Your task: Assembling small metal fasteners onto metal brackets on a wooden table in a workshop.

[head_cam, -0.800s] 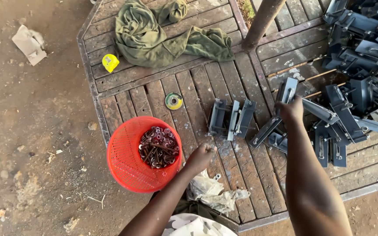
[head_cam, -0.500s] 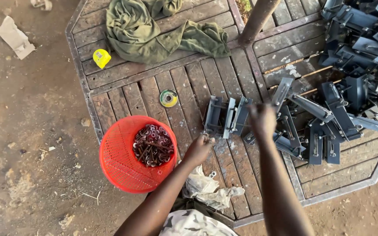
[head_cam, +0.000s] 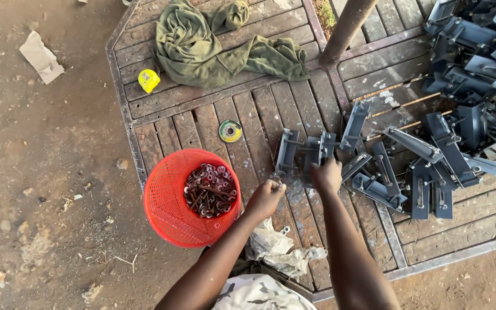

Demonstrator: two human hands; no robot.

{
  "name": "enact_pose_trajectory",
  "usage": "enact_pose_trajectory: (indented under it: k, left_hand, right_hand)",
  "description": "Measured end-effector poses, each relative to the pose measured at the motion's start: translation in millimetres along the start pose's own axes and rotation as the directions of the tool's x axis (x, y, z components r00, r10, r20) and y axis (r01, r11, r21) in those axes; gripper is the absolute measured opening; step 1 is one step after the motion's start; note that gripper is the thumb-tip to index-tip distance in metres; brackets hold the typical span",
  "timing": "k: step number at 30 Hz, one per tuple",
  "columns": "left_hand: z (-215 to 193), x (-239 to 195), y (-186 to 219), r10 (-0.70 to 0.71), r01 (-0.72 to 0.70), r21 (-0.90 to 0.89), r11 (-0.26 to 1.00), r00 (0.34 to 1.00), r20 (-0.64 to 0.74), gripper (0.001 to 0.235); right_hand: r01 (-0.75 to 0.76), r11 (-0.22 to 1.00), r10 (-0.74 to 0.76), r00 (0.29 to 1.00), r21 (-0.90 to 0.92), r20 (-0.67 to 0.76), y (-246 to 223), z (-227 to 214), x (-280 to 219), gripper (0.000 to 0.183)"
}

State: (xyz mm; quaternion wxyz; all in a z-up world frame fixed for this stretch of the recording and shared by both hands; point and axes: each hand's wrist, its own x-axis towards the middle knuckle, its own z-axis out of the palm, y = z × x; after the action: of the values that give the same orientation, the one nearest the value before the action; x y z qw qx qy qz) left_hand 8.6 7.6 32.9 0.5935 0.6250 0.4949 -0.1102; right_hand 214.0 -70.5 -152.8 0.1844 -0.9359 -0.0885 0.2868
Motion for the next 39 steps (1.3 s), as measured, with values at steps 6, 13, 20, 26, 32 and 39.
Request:
enact_pose_trajectory:
  k: [6,13,20,26,32,39]
  left_hand:
    - [7.2,8.2,-19.1,0.045,-0.045,-0.008,0.999,0.998,-0.040,0.045]
    - [10.6,-8.6,12.2,0.059,-0.056,-0.386,0.921,0.998,-0.003,0.067]
    - [27.7,-3.0,-1.6,0.290,0.099,-0.954,0.284,0.939,0.184,0.086]
    - [12.2,-29.5,-4.0,0.296,0.115,-0.935,0.336,0.929,0.221,0.059]
    - [23.1,-18.5,-43.1,0.267,0.074,-0.913,0.401,0.944,0.193,0.084]
    - [9.0,17.9,-111.4,0.109,0.030,-0.901,0.432,0.990,0.085,0.072]
  right_hand:
    - [0.122,0.884,-0.121,0.992,0.452,-0.032,2.0,-35.2,-37.5,0.048]
    - [-0.104,0.351,-0.237,0.952,0.931,0.196,-35.7,-119.9,-157.2,0.039]
    - [-0.032,0.542,-0.327,0.912,0.840,0.246,-11.6,-80.8,-179.2,0.043]
    - [0.319,0.762,-0.484,0.859,0.564,0.168,-48.9,-118.7,-242.0,0.040]
    - [0.305,0.568,-0.482,0.876,0.764,0.010,-30.4,-81.1,-255.6,0.025]
    - [0.733,0.680,-0.717,0.668,0.015,-0.199,-44.6,-85.9,-267.8,0.027]
